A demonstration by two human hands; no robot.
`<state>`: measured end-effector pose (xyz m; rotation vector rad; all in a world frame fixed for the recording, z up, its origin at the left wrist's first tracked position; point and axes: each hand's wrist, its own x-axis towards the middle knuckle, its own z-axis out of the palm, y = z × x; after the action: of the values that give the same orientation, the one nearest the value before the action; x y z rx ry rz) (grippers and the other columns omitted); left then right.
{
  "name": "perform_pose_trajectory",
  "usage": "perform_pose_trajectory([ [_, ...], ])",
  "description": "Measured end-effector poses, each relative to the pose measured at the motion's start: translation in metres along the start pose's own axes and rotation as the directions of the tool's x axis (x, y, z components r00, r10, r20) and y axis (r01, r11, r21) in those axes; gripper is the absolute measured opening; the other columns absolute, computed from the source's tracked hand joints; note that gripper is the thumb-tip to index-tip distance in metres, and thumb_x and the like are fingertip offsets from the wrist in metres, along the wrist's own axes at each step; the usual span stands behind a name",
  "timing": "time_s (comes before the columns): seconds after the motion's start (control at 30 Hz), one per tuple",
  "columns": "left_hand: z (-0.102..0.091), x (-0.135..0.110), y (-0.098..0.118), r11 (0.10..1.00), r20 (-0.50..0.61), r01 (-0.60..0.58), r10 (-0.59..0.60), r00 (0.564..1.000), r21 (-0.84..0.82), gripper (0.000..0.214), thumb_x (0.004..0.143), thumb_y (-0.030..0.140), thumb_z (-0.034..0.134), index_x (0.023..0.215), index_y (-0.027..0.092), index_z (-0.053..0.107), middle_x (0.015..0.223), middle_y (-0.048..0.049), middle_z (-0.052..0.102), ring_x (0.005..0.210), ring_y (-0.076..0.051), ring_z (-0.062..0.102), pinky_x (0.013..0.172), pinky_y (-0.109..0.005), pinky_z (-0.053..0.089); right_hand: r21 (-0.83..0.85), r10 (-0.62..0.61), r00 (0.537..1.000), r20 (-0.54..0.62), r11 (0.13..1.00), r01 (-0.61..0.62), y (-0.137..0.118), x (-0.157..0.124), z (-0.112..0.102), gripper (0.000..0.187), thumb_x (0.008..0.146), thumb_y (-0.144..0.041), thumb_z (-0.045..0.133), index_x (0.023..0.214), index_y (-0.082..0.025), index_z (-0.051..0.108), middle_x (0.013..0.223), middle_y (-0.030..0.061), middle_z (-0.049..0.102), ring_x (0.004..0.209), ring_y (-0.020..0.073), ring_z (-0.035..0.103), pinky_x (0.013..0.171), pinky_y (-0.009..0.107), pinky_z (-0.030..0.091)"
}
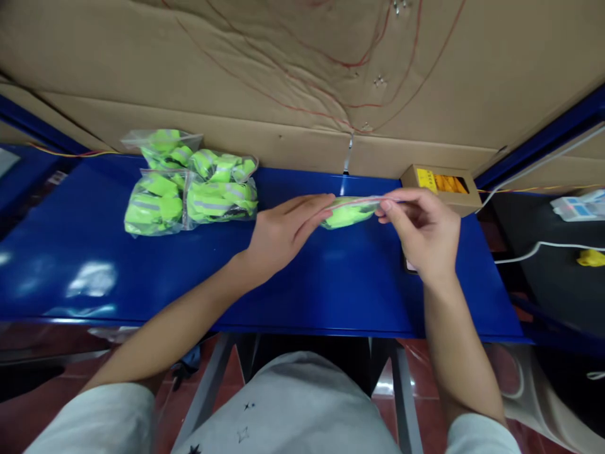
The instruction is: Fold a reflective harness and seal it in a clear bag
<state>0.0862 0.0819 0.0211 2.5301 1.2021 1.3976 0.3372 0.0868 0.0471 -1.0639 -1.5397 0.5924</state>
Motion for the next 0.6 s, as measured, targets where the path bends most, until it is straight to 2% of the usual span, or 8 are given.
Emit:
perform_pose_trajectory([
  [0.07, 0.016, -0.011, -0.003, 0.999, 0.036, -0.027, 0.026, 0.999, 0.024, 0.036, 0.112, 0.034, 0.049, 0.136, 0.016, 0.07, 0.137, -0.0107, 0.074, 0.126, -0.017, 0.073, 0.108, -0.026, 0.06, -0.112, -0.034, 0.999, 0.04, 0.993, 0.038, 0.009, -0.014, -0.008, 0.019, 0.092, -0.037, 0.083, 0.104, -0.023, 0.077, 0.101, 0.0054, 0.079, 0.084, 0.0195, 0.077, 0.079, 0.035, 0.064],
  [0.13, 0.032, -0.025, -0.008, 0.997, 0.137, -0.059, 0.052, 0.989, 0.053, 0.037, 0.112, 0.035, 0.049, 0.139, 0.017, 0.067, 0.146, -0.0133, 0.069, 0.131, -0.02, 0.07, 0.11, -0.031, 0.06, -0.289, -0.06, 0.987, 0.149, 0.952, 0.101, 0.02, -0.03, -0.016, 0.018, 0.095, -0.037, 0.079, 0.107, -0.024, 0.075, 0.106, 0.006, 0.078, 0.09, 0.0208, 0.076, 0.083, 0.036, 0.063],
  [0.2, 0.047, -0.035, -0.014, 0.994, 0.248, -0.081, 0.061, 0.967, 0.07, 0.038, 0.111, 0.036, 0.05, 0.141, 0.017, 0.066, 0.151, -0.0154, 0.065, 0.133, -0.023, 0.07, 0.111, -0.035, 0.061, -0.459, -0.06, 0.958, 0.28, 0.868, 0.189, 0.027, -0.044, -0.02, 0.019, 0.1, -0.037, 0.072, 0.113, -0.023, 0.074, 0.112, 0.0079, 0.077, 0.101, 0.0245, 0.075, 0.091, 0.042, 0.062],
  [0.3, 0.065, -0.04, -0.019, 0.995, 0.336, -0.086, 0.061, 0.94, 0.058, 0.037, 0.111, 0.033, 0.051, 0.141, 0.017, 0.066, 0.155, -0.0164, 0.061, 0.135, -0.026, 0.068, 0.111, -0.037, 0.061, -0.675, 0.011, 0.907, 0.422, 0.672, 0.306, 0.031, -0.058, -0.013, 0.033, 0.103, -0.037, 0.066, 0.131, -0.019, 0.07, 0.131, 0.0152, 0.073, 0.125, 0.0359, 0.066, 0.107, 0.055, 0.054],
  [0.4, 0.081, -0.033, -0.023, 0.996, 0.375, -0.08, 0.059, 0.925, 0.04, 0.039, 0.111, 0.028, 0.05, 0.146, 0.016, 0.062, 0.161, -0.0181, 0.054, 0.143, -0.027, 0.061, 0.116, -0.04, 0.058, -0.794, 0.064, 0.895, 0.441, 0.493, 0.356, 0.033, -0.06, 0.006, 0.047, 0.103, -0.033, 0.064, 0.146, -0.012, 0.062, 0.15, 0.0208, 0.062, 0.14, 0.0425, 0.055, 0.113, 0.059, 0.047],
  [0.5, 0.094, -0.021, -0.027, 0.997, 0.415, -0.072, 0.055, 0.908, 0.025, 0.045, 0.109, 0.024, 0.049, 0.152, 0.012, 0.056, 0.166, -0.0213, 0.046, 0.152, -0.029, 0.051, 0.121, -0.041, 0.053, -0.819, 0.096, 0.896, 0.434, 0.456, 0.348, 0.039, -0.051, 0.024, 0.054, 0.103, -0.029, 0.062, 0.151, -0.003, 0.055, 0.158, 0.0237, 0.055, 0.145, 0.0412, 0.051, 0.119, 0.055, 0.042],
  [0.6, 0.105, -0.01, -0.032, 0.998, 0.449, -0.065, 0.056, 0.892, 0.004, 0.051, 0.107, 0.021, 0.052, 0.156, 0.009, 0.049, 0.17, -0.0229, 0.039, 0.156, -0.031, 0.045, 0.123, -0.042, 0.051, -0.853, 0.155, 0.907, 0.392, 0.432, 0.295, 0.048, -0.037, 0.032, 0.054, 0.103, -0.027, 0.06, 0.149, 0.0, 0.053, 0.159, 0.0269, 0.053, 0.146, 0.0414, 0.051, 0.121, 0.056, 0.039],
])
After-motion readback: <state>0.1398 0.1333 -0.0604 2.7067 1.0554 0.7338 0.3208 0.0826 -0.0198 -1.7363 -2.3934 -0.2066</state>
